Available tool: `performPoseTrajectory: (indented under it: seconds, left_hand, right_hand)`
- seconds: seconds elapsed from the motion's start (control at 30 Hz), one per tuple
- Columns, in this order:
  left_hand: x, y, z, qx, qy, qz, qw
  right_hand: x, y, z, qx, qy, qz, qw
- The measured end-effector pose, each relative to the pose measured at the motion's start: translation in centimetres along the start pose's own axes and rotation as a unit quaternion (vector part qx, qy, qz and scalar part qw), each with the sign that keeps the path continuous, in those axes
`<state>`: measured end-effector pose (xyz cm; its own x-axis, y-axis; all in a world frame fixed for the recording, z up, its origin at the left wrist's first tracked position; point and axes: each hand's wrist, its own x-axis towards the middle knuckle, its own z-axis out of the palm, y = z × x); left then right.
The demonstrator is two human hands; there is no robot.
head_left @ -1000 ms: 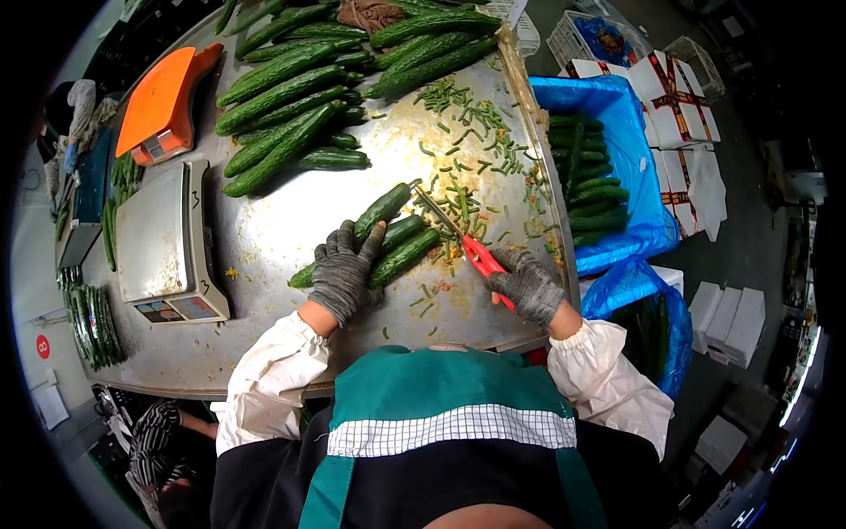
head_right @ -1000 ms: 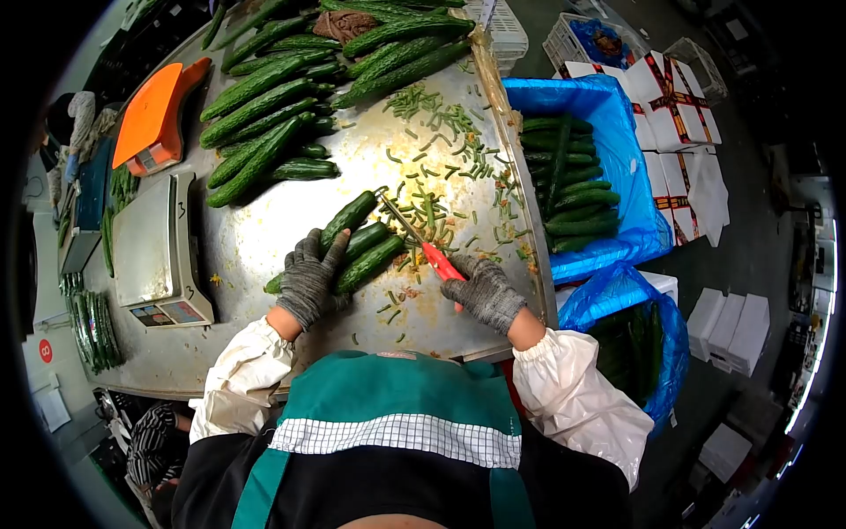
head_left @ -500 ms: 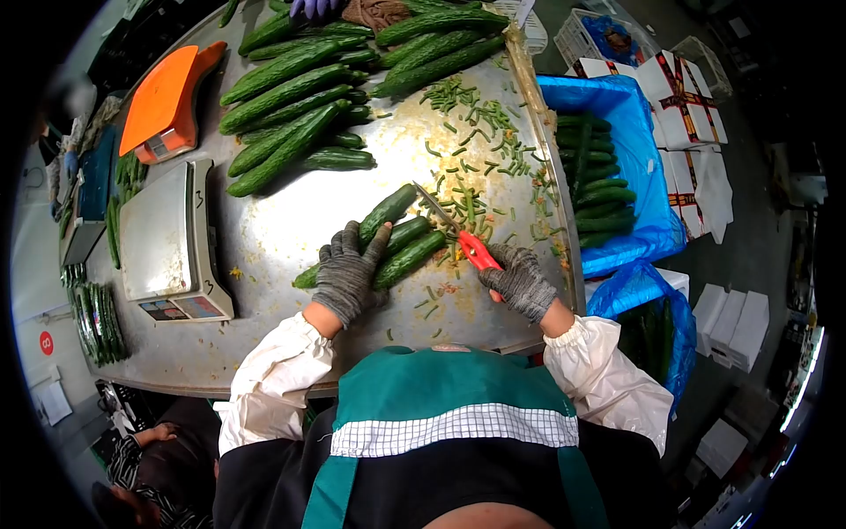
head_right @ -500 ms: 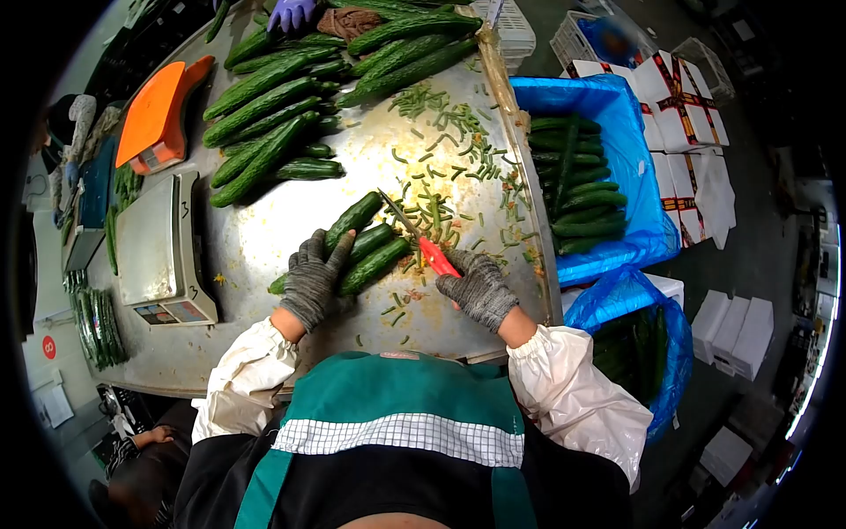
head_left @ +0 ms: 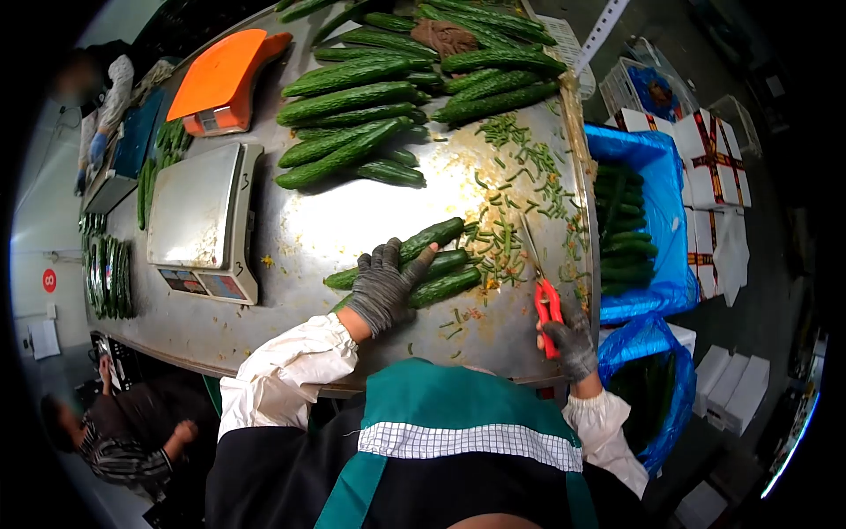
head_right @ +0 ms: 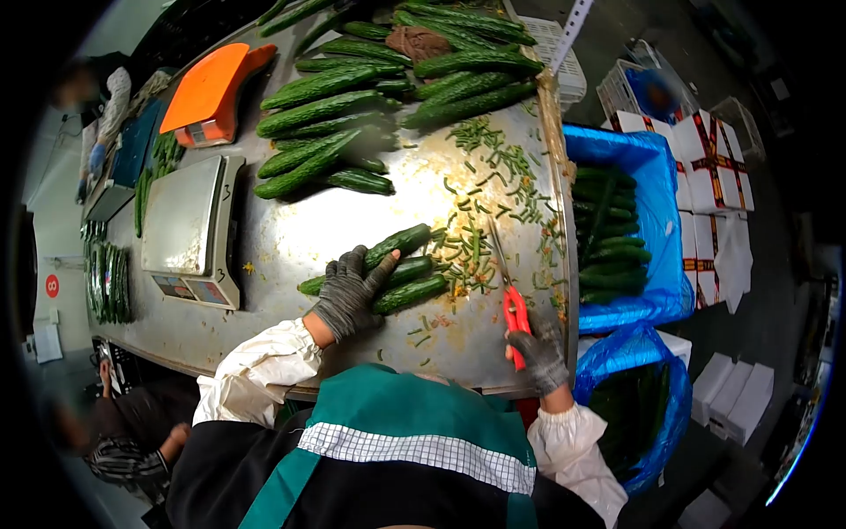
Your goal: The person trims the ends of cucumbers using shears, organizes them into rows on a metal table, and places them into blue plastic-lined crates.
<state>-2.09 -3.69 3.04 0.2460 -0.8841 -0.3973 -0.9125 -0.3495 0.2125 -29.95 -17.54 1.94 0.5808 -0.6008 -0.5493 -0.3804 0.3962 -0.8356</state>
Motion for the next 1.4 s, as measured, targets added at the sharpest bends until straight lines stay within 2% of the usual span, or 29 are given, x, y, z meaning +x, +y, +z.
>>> performPoseTrajectory:
  seconds: [0.1, 0.13, 0.2, 0.27, 0.33, 0.4, 0.43, 0.57, 0.67, 0.73, 0.8, 0.97, 1.1, 1.17, 1.2, 1.27, 1.37, 1.4]
  left_hand:
    - [-0.1, -1.4, -0.2, 0.051, 0.089, 0.047, 0.994]
    - [0.8, -3.2, 1.5, 0.101, 0.179, 0.062, 0.977]
    - [1.9, -5.0, -1.1, 0.087, 0.237, 0.064, 0.965]
    - [3.4, -6.4, -5.3, 0.128, 0.339, 0.08, 0.929]
    - [5.8, -9.2, -8.3, 0.191, 0.304, 0.066, 0.931]
    - [7.9, -11.5, -10.5, 0.179, 0.331, 0.137, 0.916]
    - [8.5, -12.4, -11.5, 0.204, 0.265, 0.122, 0.935]
    - [10.3, -14.1, -13.2, 0.135, 0.206, 0.147, 0.958]
    - [10.6, -14.5, -13.5, 0.122, 0.152, 0.117, 0.974]
    - [10.7, -14.3, -14.2, 0.221, 0.078, 0.07, 0.97]
    - [10.4, -14.4, -14.3, 0.221, 0.073, 0.048, 0.971]
    - [10.1, -15.4, -11.6, 0.121, 0.155, 0.014, 0.98]
    - [8.3, -14.5, -9.3, 0.125, 0.235, -0.041, 0.963]
    - [7.6, -13.3, -6.5, 0.065, 0.373, -0.099, 0.92]
    - [7.3, -12.8, -4.7, 0.058, 0.407, -0.101, 0.906]
    - [6.9, -11.5, -1.6, 0.08, 0.452, -0.059, 0.887]
    - [7.1, -11.8, 0.6, 0.106, 0.449, 0.013, 0.887]
    - [7.9, -12.7, 1.0, 0.131, 0.481, 0.028, 0.867]
  right_hand:
    - [-1.2, 1.2, -0.3, 0.119, 0.023, 0.052, 0.991]
    - [-1.5, 1.0, -0.1, 0.116, 0.019, 0.049, 0.992]
    - [-1.9, 0.6, 0.3, 0.096, 0.032, 0.04, 0.994]
    - [-1.8, 0.8, 0.3, 0.077, 0.02, 0.035, 0.996]
    - [-1.5, 1.0, 0.5, 0.103, 0.026, 0.039, 0.994]
    - [-1.4, 0.3, 0.9, 0.094, 0.02, 0.031, 0.995]
    - [-1.3, 0.5, 0.8, 0.073, 0.012, 0.023, 0.997]
    - [-1.4, 0.0, 1.5, 0.09, 0.028, 0.009, 0.996]
    - [-1.3, 0.5, 1.1, 0.088, 0.023, 0.016, 0.996]
    - [-1.0, 1.2, 0.7, 0.082, 0.006, 0.035, 0.996]
    - [-0.9, 1.1, 1.4, 0.105, 0.005, 0.021, 0.994]
    - [-0.7, 1.6, 1.3, 0.109, 0.006, 0.012, 0.994]
    - [-0.6, 2.4, 0.7, 0.101, 0.001, 0.013, 0.995]
    - [-0.8, 2.1, 0.8, 0.096, 0.005, 0.017, 0.995]
    - [-1.0, 2.1, 0.9, 0.106, 0.012, 0.017, 0.994]
    - [-1.2, 2.0, 1.2, 0.113, 0.017, 0.015, 0.993]
    - [-1.3, 2.1, 1.3, 0.127, 0.019, 0.028, 0.991]
    - [-1.2, 2.3, 1.2, 0.11, 0.018, 0.031, 0.993]
